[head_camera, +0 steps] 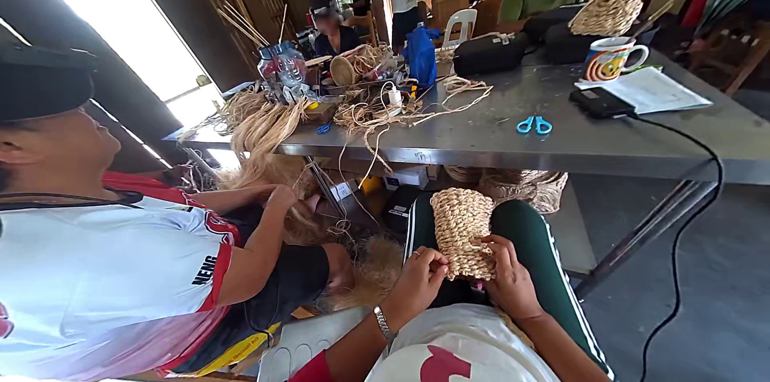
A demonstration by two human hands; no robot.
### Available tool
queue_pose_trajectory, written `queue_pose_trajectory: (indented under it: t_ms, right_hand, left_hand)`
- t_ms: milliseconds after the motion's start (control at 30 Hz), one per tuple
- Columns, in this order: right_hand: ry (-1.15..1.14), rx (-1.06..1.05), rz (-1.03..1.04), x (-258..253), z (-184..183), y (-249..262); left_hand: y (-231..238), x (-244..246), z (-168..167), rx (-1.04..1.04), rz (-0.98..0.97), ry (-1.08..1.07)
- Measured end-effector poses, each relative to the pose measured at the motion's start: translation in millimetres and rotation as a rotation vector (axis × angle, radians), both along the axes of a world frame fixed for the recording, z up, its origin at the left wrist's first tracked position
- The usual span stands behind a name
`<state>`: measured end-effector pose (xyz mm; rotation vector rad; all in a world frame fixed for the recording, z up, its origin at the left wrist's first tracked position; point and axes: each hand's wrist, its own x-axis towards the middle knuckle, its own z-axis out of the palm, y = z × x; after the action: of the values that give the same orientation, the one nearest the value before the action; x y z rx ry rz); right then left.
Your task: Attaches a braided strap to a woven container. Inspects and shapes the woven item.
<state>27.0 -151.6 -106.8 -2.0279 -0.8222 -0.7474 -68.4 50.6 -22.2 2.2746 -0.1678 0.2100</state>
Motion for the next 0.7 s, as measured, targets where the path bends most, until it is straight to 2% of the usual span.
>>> queue_pose_trajectory:
  t_ms: [300,700]
  right_hand:
    - [0.002,0.014,-0.006,2,-2,0]
    - [0.011,0.034,-0.009,3,-1,0]
  left_hand:
    - [7,3,-6,-0.238,-0.029,0.093]
    - [4,4,-12,-0.222,-0.045,0.024]
